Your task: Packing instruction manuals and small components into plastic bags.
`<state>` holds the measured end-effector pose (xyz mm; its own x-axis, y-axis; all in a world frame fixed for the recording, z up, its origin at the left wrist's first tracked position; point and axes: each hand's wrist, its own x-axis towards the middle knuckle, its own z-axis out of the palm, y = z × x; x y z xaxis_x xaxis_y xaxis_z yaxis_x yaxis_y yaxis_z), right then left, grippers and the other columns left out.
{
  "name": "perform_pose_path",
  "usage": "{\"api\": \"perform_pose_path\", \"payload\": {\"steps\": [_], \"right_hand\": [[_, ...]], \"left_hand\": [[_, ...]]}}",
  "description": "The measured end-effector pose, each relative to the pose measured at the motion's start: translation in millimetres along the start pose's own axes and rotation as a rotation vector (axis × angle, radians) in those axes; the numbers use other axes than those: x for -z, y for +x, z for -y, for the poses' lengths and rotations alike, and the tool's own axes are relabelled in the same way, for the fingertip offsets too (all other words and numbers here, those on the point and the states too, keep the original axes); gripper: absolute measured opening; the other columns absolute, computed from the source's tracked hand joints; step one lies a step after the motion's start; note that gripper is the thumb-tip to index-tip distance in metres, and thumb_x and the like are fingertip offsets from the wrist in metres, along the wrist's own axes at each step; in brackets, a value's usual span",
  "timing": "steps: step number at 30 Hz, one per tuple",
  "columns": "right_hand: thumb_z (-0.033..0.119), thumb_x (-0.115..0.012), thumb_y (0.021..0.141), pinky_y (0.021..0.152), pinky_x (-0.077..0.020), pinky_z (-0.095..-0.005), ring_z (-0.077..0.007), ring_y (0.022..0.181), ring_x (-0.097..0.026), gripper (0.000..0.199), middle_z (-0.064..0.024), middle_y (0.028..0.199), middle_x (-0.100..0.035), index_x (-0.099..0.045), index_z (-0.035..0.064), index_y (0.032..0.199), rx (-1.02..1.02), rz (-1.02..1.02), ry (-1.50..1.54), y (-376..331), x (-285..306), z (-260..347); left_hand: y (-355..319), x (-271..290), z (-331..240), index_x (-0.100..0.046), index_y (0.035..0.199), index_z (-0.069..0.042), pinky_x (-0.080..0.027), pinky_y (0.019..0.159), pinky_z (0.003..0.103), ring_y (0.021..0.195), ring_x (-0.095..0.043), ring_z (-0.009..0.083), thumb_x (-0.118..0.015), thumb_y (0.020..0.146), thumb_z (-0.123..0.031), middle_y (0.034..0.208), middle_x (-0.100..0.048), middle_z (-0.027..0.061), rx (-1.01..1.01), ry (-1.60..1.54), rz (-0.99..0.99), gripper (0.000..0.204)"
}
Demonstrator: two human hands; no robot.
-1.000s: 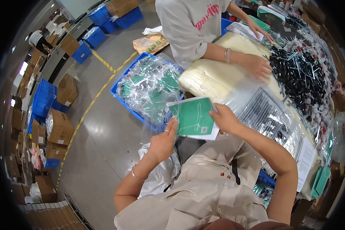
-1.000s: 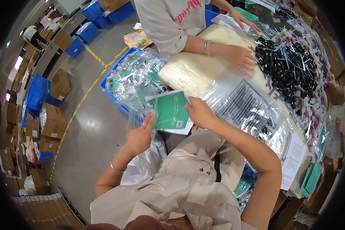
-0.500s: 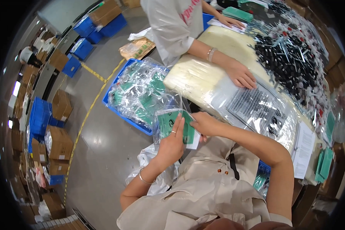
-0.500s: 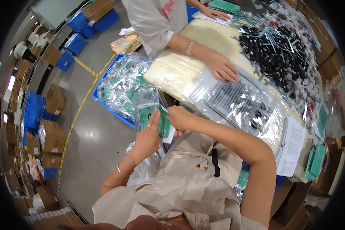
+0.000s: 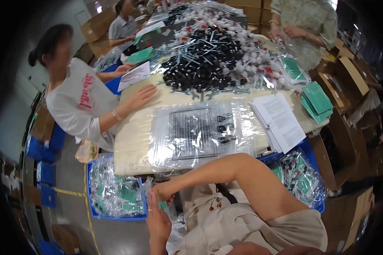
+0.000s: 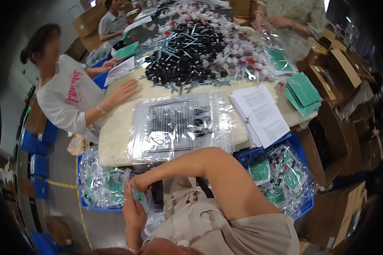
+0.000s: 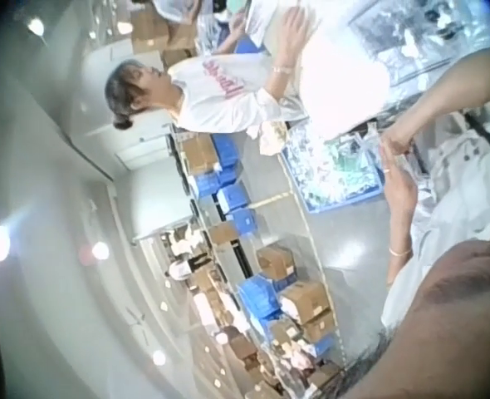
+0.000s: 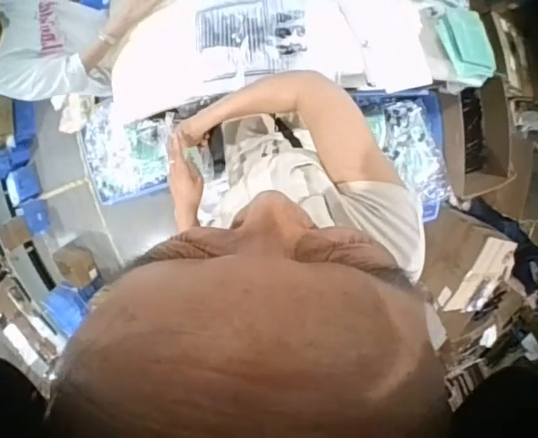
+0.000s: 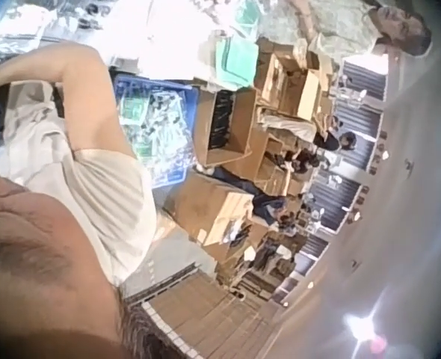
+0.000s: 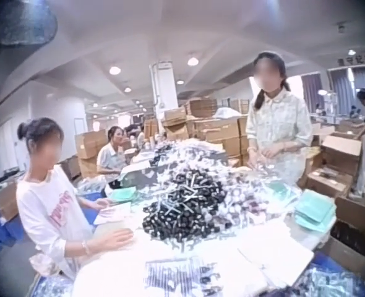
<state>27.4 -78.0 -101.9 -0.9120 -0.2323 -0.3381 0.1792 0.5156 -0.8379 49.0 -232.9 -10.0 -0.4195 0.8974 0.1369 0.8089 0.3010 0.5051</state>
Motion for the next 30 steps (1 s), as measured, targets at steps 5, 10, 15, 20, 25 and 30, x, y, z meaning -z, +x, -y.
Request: {"api": "perform_pose_path", "payload": {"steps": [5, 10, 15, 20, 25, 30], "right_hand": [[0.016, -0.052, 0.083, 0.041, -0.0482, -0.0283, -0.0182, 0.046, -0.06, 0.024, -0.0111, 0.065, -0.062, -0.054, -0.0064, 0.092, 0.076, -0.075, 0.158, -64, 35, 23], [0.019, -0.054, 0.082, 0.072, -0.0464, -0.041, -0.0354, 0.08, -0.06, 0.024, -0.019, 0.082, -0.063, -0.059, -0.0006, 0.095, 0.168, -0.628, -0.228, -192, 124, 6], [0.011, -0.056, 0.071, 0.069, -0.0482, -0.0425, -0.0336, 0.079, -0.059, 0.015, -0.0181, 0.081, -0.061, -0.059, 0.0001, 0.08, -0.43, -1.08, -0.861, -279, 198, -126], [0.011, -0.059, 0.068, 0.068, -0.0484, -0.0385, -0.0287, 0.079, -0.058, 0.016, -0.0146, 0.083, -0.058, -0.058, 0.0018, 0.081, -0.547, -1.123, -1.194, -316, 199, -174], [0.01, -0.056, 0.07, 0.069, -0.0496, -0.0387, -0.0303, 0.083, -0.059, 0.021, -0.0161, 0.089, -0.057, -0.057, -0.0007, 0.088, -0.617, -1.014, -1.026, -326, 209, -174], [0.006, -0.053, 0.073, 0.066, -0.0473, -0.0456, -0.0372, 0.079, -0.058, 0.018, -0.0195, 0.096, -0.05, -0.049, -0.0013, 0.089, -0.57, -1.137, -0.838, -325, 254, -163]], "left_hand": [[-2, 1, 34, -0.036, 0.129, 0.001, -0.043, 0.088, 0.04, 0.118, -0.043, 0.0368, -0.041, 0.073, 0.006, 0.132, -0.041, 0.0211, -0.057, 0.157, -0.015, 0.056], [-7, 11, 72, -0.048, 0.12, 0.001, -0.039, 0.094, 0.04, 0.114, -0.048, 0.0374, -0.039, 0.079, 0.006, 0.122, -0.05, 0.0228, 0.075, 0.212, -0.109, 0.043], [11, -40, 211, -0.059, 0.088, -0.005, -0.03, 0.04, 0.026, 0.047, -0.038, 0.0079, -0.051, 0.091, -0.022, 0.058, -0.044, -0.0038, 0.101, 0.225, 0.134, 0.019], [22, -75, 285, -0.059, 0.09, -0.005, -0.03, 0.038, 0.028, 0.045, -0.038, 0.0097, -0.051, 0.091, -0.024, 0.057, -0.043, -0.0034, 0.484, -0.201, 0.331, 0.02], [17, -67, 230, -0.059, 0.094, -0.008, -0.031, 0.038, 0.027, 0.044, -0.038, 0.0093, -0.047, 0.092, -0.029, 0.057, -0.045, -0.0016, -0.008, 0.124, -0.029, 0.024], [39, -13, 122, -0.056, 0.106, -0.003, -0.039, 0.068, 0.036, 0.08, -0.048, 0.0268, -0.042, 0.084, -0.01, 0.091, -0.052, 0.0132, -0.044, 0.346, -0.048, 0.026]]}}
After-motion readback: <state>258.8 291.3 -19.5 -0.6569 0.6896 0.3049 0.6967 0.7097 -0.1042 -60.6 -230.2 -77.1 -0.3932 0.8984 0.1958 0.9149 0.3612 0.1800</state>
